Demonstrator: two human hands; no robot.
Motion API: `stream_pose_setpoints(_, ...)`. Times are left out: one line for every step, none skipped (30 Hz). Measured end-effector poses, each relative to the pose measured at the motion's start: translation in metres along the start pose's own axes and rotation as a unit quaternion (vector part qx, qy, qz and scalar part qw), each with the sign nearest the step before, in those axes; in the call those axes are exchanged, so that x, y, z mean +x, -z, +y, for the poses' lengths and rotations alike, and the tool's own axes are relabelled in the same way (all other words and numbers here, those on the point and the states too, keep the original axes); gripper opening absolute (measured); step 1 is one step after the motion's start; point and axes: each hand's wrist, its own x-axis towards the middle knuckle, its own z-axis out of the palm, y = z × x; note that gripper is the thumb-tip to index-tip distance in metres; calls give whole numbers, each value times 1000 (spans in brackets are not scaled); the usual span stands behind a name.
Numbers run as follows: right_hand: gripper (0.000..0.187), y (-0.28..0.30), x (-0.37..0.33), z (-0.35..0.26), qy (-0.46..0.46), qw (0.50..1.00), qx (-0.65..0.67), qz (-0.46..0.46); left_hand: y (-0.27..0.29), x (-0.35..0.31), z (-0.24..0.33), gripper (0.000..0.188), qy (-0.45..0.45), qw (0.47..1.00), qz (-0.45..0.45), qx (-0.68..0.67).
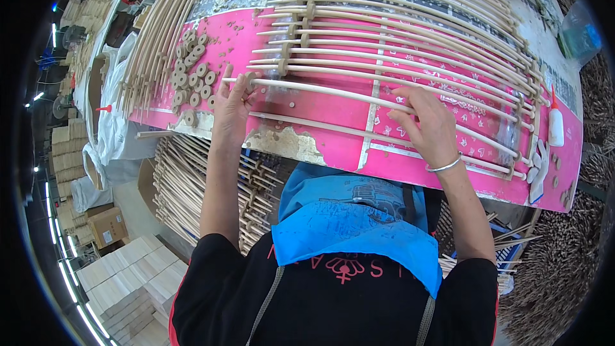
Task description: Assembling wooden lattices by inserting rods into rings and frames.
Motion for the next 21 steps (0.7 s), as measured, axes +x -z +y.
stream_pose_setpoints(12,1,0,-3,-46,998,34,-9,-1,0,0,93,1,1000,-7,3)
stream_pose_setpoints(12,2,0,-2,-48,998,34,-9,-3,0,0,93,2,1000,-8,3)
stream_pose_setpoints(13,3,0,1,-23,999,1,-26,-4,0,0,93,1,1000,-6,6)
stream_pose_setpoints(14,4,0,4,3,999,-32,-44,-6,0,0,93,-2,1000,-4,10)
stream_pose_setpoints(14,3,0,7,1,999,-32,-43,-5,0,-1,93,-1,1000,-5,10)
stream_pose_setpoints(15,2,0,10,-1,998,-37,-48,-5,0,-2,94,-2,1000,-4,10)
stream_pose_setpoints(16,1,0,11,-4,998,-42,-53,-5,-1,-3,94,-3,1000,-3,10)
stream_pose_setpoints(16,-1,0,10,-5,998,-42,-53,-6,-1,-3,94,-2,1000,-3,10)
stream_pose_setpoints(15,-3,2,6,-10,999,-7,-44,-7,-3,-3,94,0,1000,-3,11)
stream_pose_setpoints(15,-4,2,4,-16,999,26,-33,-9,-3,-3,94,2,1000,-5,11)
stream_pose_setpoints(15,-3,2,7,-17,999,26,-32,-7,-4,-2,94,3,1000,-6,11)
stream_pose_setpoints(15,-3,1,11,-13,999,14,-29,-2,-5,0,96,-27,996,36,75)
stream_pose_setpoints(15,-3,-1,14,-11,1000,2,-25,3,-5,0,98,-57,986,78,139)
stream_pose_setpoints(15,-1,-1,16,-13,1000,1,-24,6,-5,-2,91,-177,951,123,223)
stream_pose_setpoints(16,2,-1,17,-20,999,-4,-40,11,-3,-1,91,-176,951,121,223)
stream_pose_setpoints(17,5,-3,20,-29,998,-9,-57,11,-3,5,84,-290,884,65,362)
stream_pose_setpoints(17,5,-4,20,-29,998,-8,-58,7,-7,16,78,-394,779,10,488)
stream_pose_setpoints(17,5,-6,21,-33,998,-6,-54,-4,-8,22,60,-398,760,-35,512)
stream_pose_setpoints(17,3,-5,22,-34,998,-1,-49,-3,-7,22,60,-398,759,-33,513)
stream_pose_setpoints(17,0,-3,22,-33,998,0,-49,-2,-6,21,56,-398,711,-68,576)
stream_pose_setpoints(16,-2,-2,23,-23,999,5,-39,0,-4,20,53,-393,657,-102,635)
